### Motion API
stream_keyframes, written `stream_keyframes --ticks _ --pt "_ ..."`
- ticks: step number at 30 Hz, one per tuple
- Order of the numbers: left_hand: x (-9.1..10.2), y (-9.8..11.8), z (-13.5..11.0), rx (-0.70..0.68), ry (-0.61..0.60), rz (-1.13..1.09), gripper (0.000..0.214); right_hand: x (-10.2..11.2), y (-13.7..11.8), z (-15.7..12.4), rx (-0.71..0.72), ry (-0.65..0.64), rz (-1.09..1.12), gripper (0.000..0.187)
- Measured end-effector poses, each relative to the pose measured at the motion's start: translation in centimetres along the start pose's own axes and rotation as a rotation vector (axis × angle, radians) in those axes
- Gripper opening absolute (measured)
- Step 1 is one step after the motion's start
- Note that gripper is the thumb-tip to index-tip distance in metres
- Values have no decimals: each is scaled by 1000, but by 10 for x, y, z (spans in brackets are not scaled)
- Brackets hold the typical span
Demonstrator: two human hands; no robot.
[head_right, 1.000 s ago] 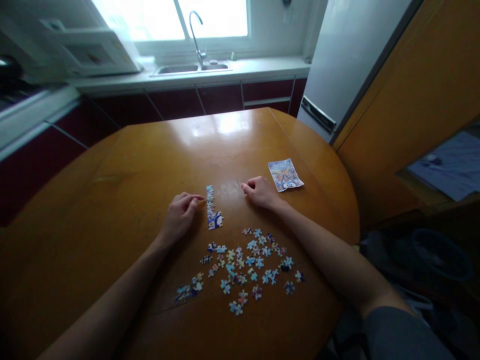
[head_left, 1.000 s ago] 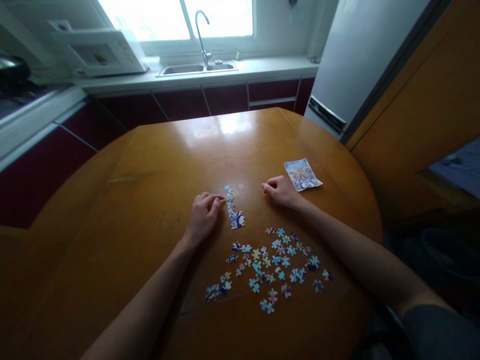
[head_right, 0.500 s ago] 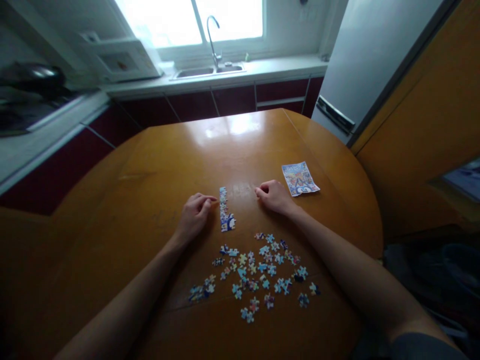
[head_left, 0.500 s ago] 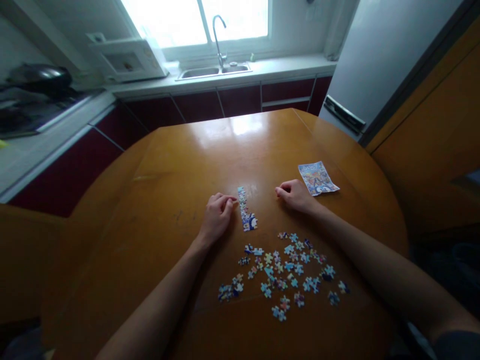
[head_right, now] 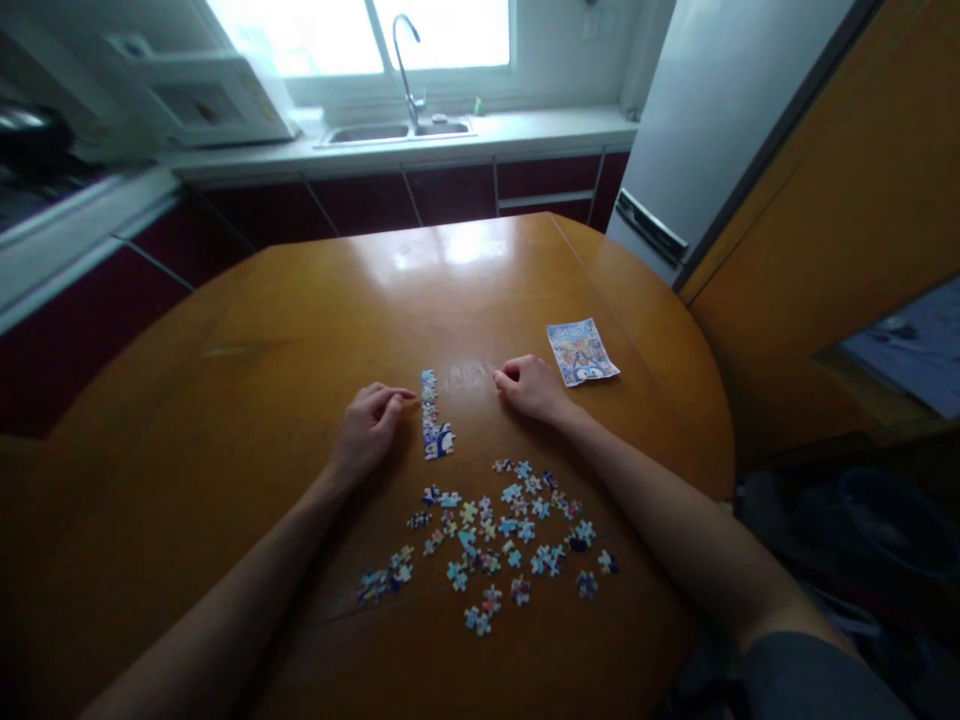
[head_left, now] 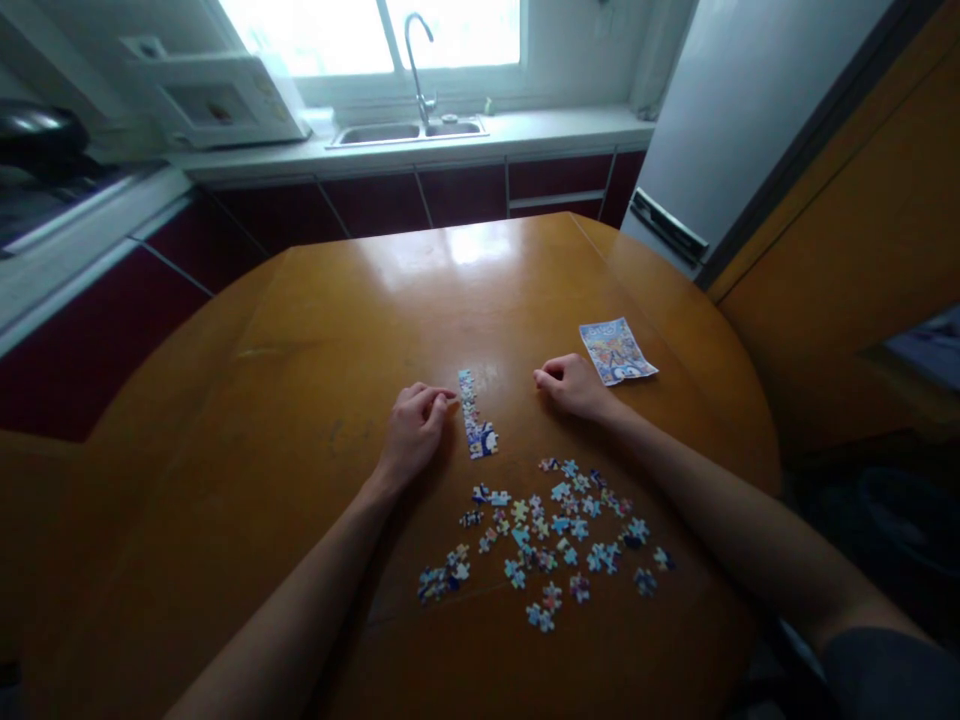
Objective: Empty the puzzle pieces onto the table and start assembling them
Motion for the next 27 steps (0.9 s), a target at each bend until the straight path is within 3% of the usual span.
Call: stream_keyframes --ticks 22,27 --pt "1 -1 2 -18 -1 1 33 -1 2 3 -16 -1 9 32" --pt "2 -1 2 -10 0 -9 33 4 -4 4 11 -59 100 26"
Point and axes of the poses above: each hand's wrist, its own z-axis towards the middle knuckle, its own x-axis out of the back of the hand, y = z × x, the point moved 7 cm from there along z, towards the middle knuckle, and after that the axes turned 5 degrees about -y, right-handed, at the moved point
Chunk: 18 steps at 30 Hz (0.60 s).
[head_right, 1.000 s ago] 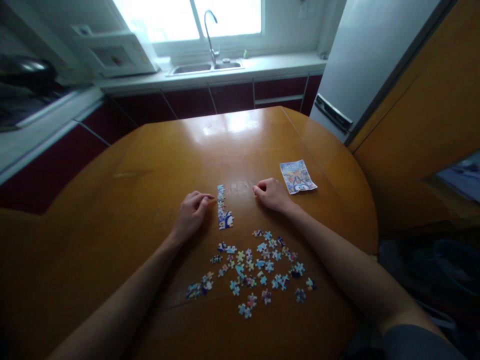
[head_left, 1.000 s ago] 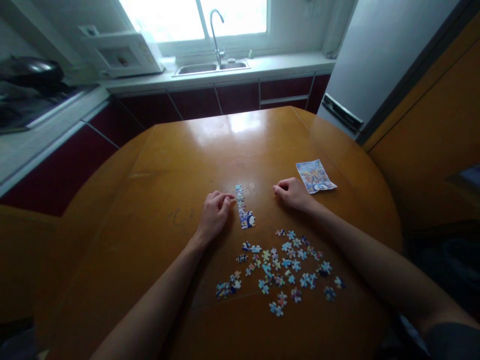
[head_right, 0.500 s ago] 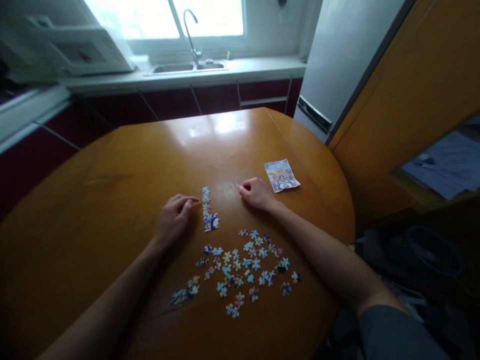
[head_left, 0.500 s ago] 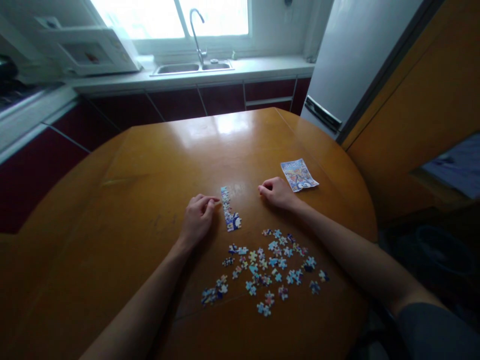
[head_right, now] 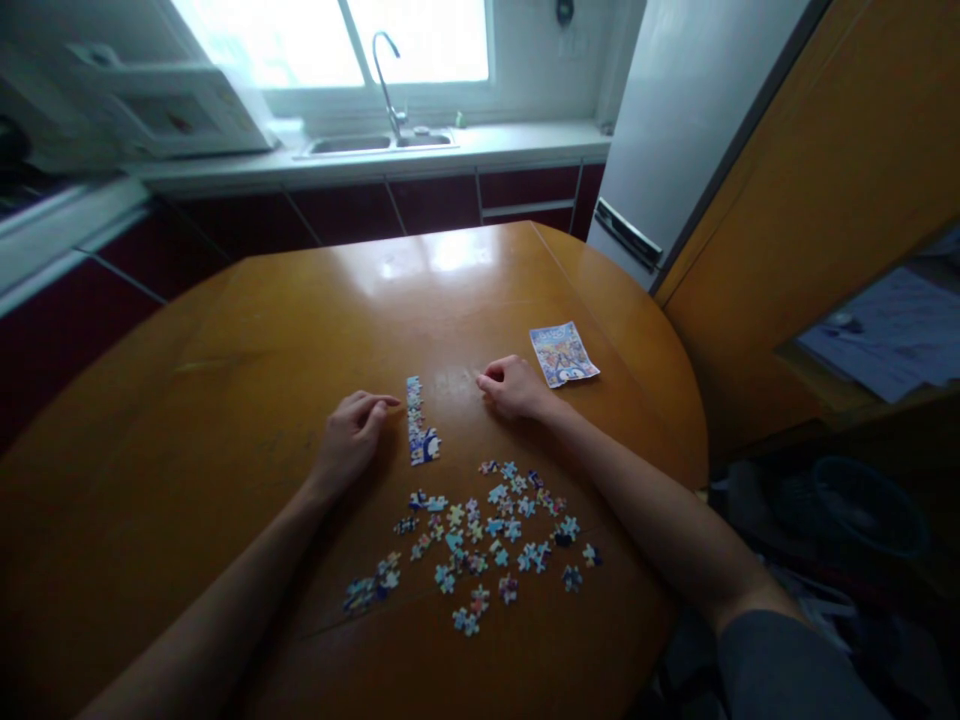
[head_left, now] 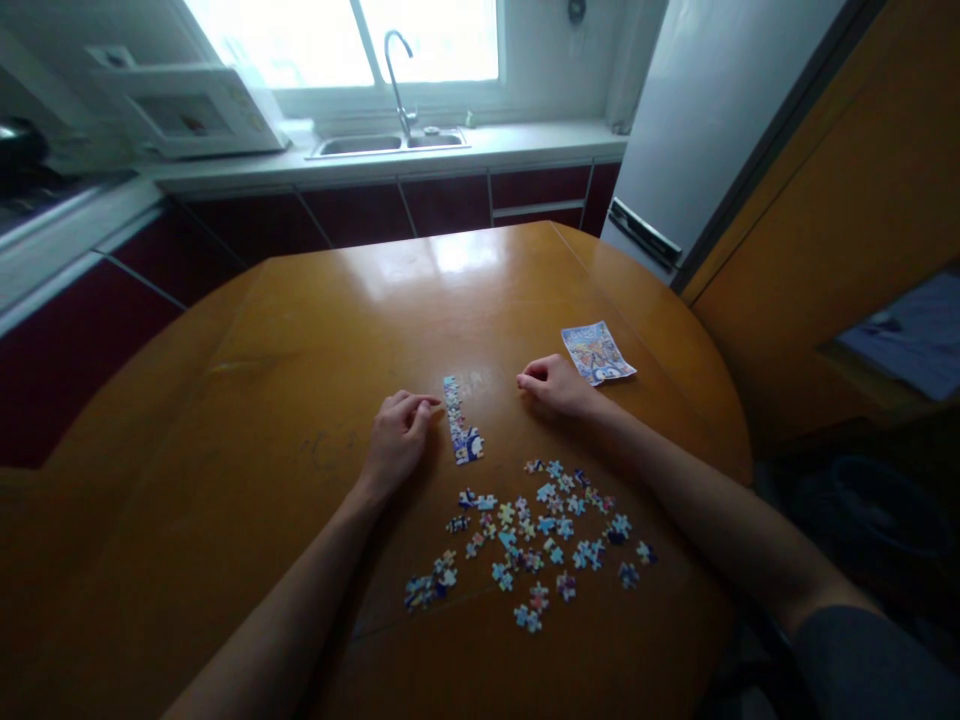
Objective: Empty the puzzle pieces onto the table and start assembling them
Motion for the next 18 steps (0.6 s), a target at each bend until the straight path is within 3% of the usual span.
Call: stream_keyframes --ticks 4,9,13,18 --pt "0 -1 0 2 -2 -2 33 19 -25 -15 77 -14 68 20" --pt "-1 -1 0 8 2 -4 32 45 -48 -58 103 -40 10 15" --pt "0 0 0 -7 15 -8 32 51 -39 -96 49 -24 -53 11" --pt "-2 -2 0 -22 20 -21 32 40 -17 -137 -80 -28 -128 13"
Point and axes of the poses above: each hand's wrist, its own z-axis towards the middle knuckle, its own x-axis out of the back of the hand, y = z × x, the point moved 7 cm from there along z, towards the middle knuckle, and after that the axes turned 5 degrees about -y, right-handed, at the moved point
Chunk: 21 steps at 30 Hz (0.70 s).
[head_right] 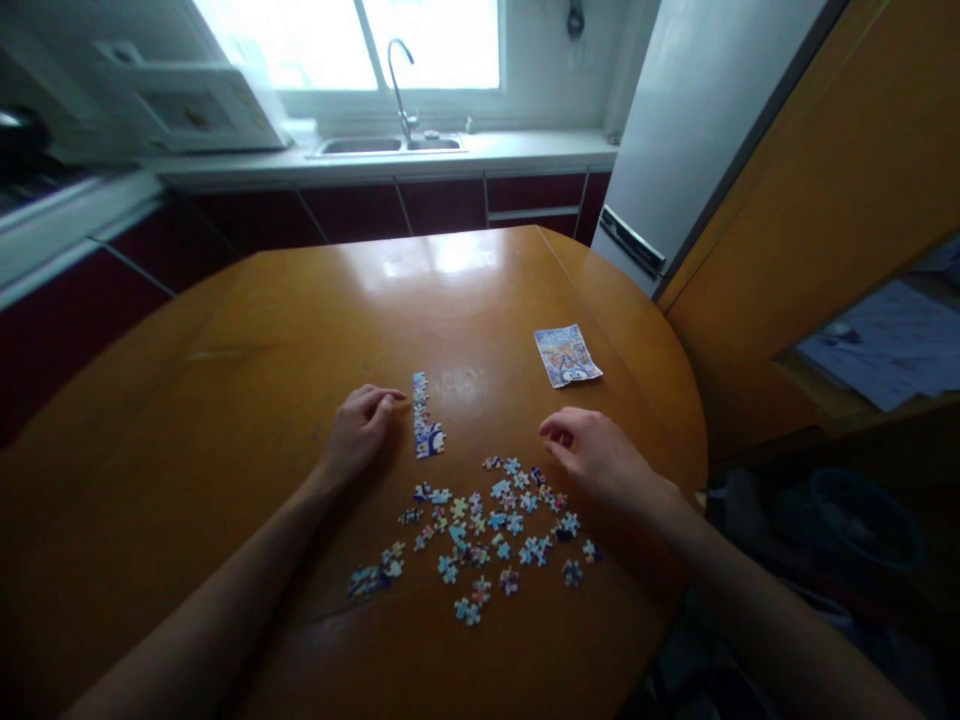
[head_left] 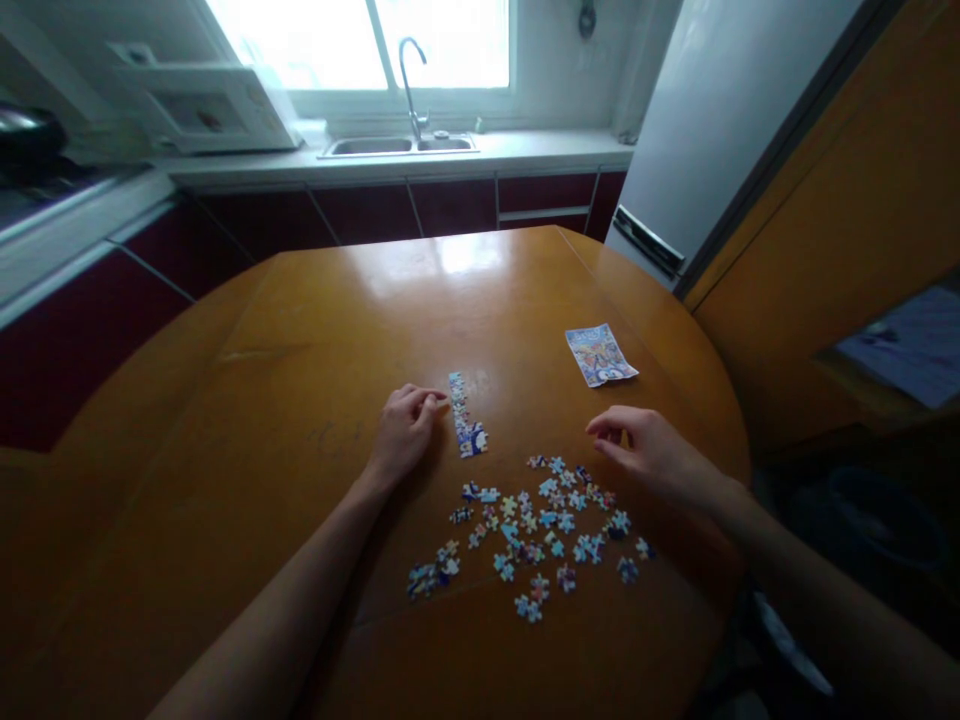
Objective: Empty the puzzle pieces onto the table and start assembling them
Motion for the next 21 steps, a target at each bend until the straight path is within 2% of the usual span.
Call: stream_keyframes --ticks 8,16,21 --pt "1 6 -1 27 -5 -5 29 -24 13 -40 -112 -15 -88 13" --pt "-1 4 -4 6 14 -4 28 -30 9 -46 -73 4 -80 13" --pt "-1 3 -5 24 19 -5 27 -41 -6 -48 -2 -13 -66 16"
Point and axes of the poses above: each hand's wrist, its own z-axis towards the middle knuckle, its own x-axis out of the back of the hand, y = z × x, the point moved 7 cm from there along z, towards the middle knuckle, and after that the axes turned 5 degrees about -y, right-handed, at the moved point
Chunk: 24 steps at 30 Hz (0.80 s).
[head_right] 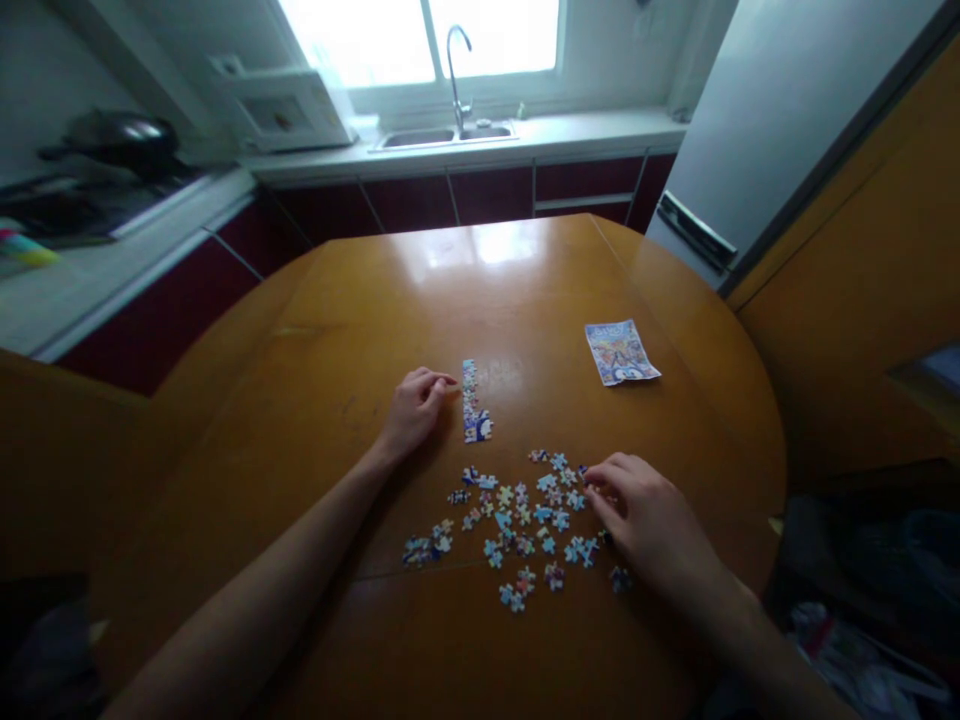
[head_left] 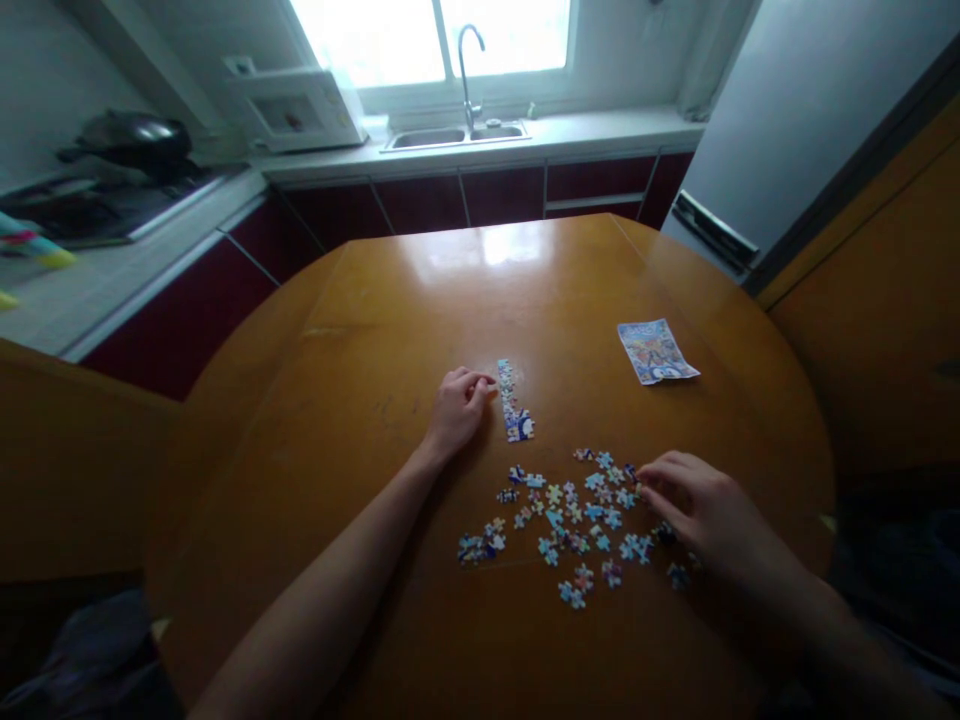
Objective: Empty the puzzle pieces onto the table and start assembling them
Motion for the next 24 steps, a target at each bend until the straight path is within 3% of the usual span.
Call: stream_keyframes --ticks 9,16,24 --pt "0 0 0 -12 16 -11 26 -24 -61 -8 283 55 168 19" --pt "0 0 0 -14 18 -24 26 -29 -85 14 313 -10 58 19" --pt "-1 -1 -1 -19 26 -19 26 -52 -113 37 320 -134 -182 21"
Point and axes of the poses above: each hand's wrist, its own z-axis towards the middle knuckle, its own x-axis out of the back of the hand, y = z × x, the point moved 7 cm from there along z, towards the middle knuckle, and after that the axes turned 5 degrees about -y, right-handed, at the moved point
